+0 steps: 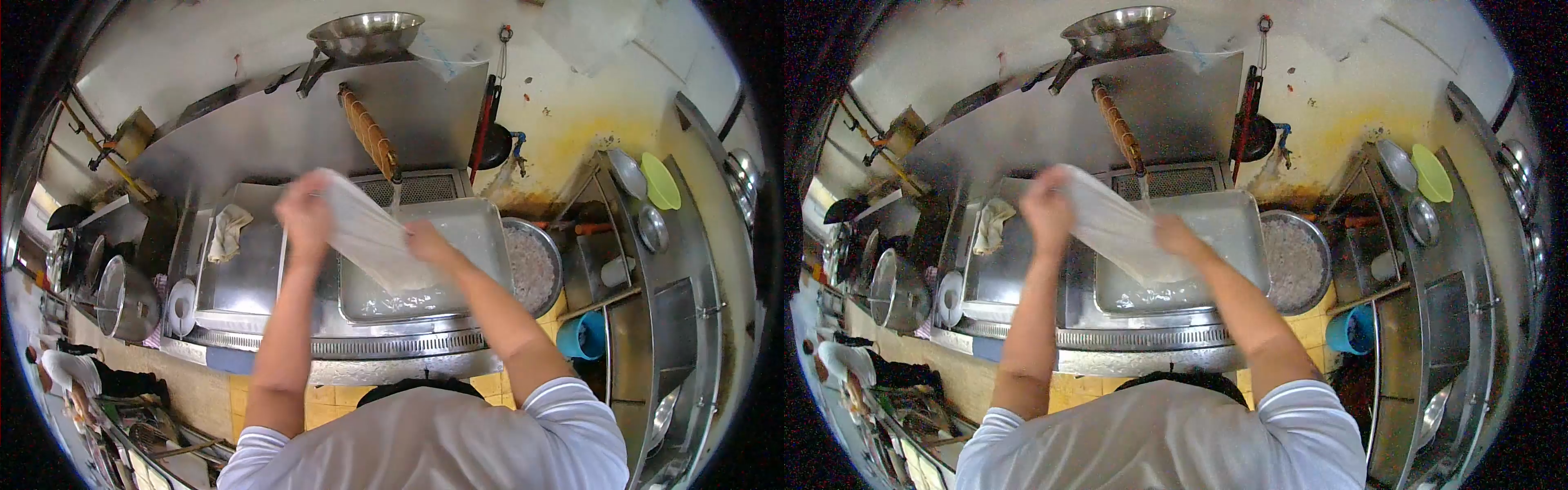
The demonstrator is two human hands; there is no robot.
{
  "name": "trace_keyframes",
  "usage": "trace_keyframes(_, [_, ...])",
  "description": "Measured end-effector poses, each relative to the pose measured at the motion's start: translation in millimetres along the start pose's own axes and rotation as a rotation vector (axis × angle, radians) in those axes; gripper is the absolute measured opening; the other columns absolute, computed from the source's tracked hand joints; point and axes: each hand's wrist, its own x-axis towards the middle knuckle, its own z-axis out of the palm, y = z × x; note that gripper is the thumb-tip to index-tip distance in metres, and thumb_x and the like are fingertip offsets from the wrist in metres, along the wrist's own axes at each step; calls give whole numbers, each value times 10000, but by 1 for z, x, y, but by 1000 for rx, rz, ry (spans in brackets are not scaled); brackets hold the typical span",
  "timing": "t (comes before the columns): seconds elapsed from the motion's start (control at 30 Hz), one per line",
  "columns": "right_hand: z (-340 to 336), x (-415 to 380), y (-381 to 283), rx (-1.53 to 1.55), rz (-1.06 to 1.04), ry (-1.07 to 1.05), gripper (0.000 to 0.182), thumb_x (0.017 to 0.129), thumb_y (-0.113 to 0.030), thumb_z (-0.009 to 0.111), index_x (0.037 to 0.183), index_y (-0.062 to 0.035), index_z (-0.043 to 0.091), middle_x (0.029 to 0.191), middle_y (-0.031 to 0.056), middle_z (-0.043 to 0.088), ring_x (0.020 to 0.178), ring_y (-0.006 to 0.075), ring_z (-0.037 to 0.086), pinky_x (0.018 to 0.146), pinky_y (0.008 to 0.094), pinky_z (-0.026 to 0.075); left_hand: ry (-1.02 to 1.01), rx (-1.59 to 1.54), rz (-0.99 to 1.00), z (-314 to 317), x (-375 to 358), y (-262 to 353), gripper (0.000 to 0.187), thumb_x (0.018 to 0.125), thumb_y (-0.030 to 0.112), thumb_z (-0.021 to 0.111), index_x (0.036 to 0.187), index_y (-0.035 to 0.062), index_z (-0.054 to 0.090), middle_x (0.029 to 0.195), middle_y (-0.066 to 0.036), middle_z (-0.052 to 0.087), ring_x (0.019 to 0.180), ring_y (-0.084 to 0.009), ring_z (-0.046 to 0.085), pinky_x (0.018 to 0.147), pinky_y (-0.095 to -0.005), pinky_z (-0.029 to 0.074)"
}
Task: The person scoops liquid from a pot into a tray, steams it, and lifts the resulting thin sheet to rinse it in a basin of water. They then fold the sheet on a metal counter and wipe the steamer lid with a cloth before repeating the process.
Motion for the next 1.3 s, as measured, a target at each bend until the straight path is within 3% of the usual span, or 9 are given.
trace_keyframes(0.07, [-17, -7, 108, -182, 47, 64, 283, 893, -123, 600, 1109, 12, 723, 1004, 235, 741, 896, 331, 715, 835, 402, 545, 110, -28, -378, -44, 32, 5, 302, 749, -114, 594, 981, -10, 756, 942, -131, 768, 884, -237, 727, 866, -348, 563])
trace_keyframes(0.2, [-56, 3, 57, -313, 88, -136, 280, 868, -91, 602, 1099, 9, 724, 967, 220, 741, 906, 282, 714, 827, 402, 542, -109, -31, -86, 6, -35, -34, 317, 752, -109, 589, 994, 10, 756, 1004, -136, 768, 942, -271, 738, 879, -359, 571])
trace_keyframes(0.33, [-19, 12, -77, 514, -158, 54, 268, 876, -51, 576, 1088, 9, 727, 979, 240, 731, 970, 289, 705, 863, 394, 531, -284, 10, 27, 46, -58, 17, 274, 768, -62, 652, 986, 51, 774, 1007, -159, 758, 952, -315, 734, 875, -394, 577])
trace_keyframes(0.6, [-50, 0, 37, -470, 9, -115, 204, 839, -39, 587, 987, -3, 722, 964, 226, 731, 915, 348, 703, 859, 410, 533, -41, -77, -109, -9, -30, -33, 342, 762, -142, 572, 994, 15, 767, 962, -129, 772, 889, -196, 733, 814, -315, 572])
trace_keyframes(0.73, [-24, 8, -87, 479, -253, 79, 230, 839, -50, 566, 1017, 1, 702, 1007, 214, 727, 900, 331, 680, 865, 430, 525, -234, -33, 47, 45, -66, -8, 336, 726, -122, 615, 952, 67, 777, 968, -158, 754, 896, -319, 742, 815, -355, 590])
trace_keyframes(0.97, [-38, 0, 98, -285, -59, 88, 253, 831, -27, 547, 1015, -22, 721, 970, 230, 731, 906, 413, 694, 817, 450, 546, 5, -5, -224, -50, -6, -27, 280, 777, -113, 591, 978, -9, 757, 985, -150, 771, 934, -231, 732, 879, -347, 559])
trace_keyframes(1.13, [-11, 19, -29, 396, -381, 176, 222, 837, -22, 559, 995, -9, 714, 897, 173, 722, 870, 312, 683, 790, 405, 537, -336, 57, 36, 22, -75, -9, 286, 741, -71, 634, 971, 38, 765, 1004, -148, 765, 915, -302, 740, 851, -381, 582])
trace_keyframes(1.23, [16, 12, -53, 405, 62, -137, 236, 834, -77, 574, 992, -23, 740, 988, 247, 724, 949, 439, 687, 826, 461, 556, -288, -17, 88, 23, -45, 16, 335, 718, -98, 611, 965, 59, 773, 1031, -157, 755, 938, -314, 732, 864, -385, 583])
trace_keyframes(1.3, [19, 13, 24, -57, -141, 35, 257, 827, -84, 586, 1018, -11, 741, 1004, 260, 719, 958, 444, 686, 837, 450, 560, -47, -58, -41, -24, -8, 15, 247, 760, -83, 629, 940, 17, 766, 970, -140, 772, 888, -232, 736, 842, -338, 571])
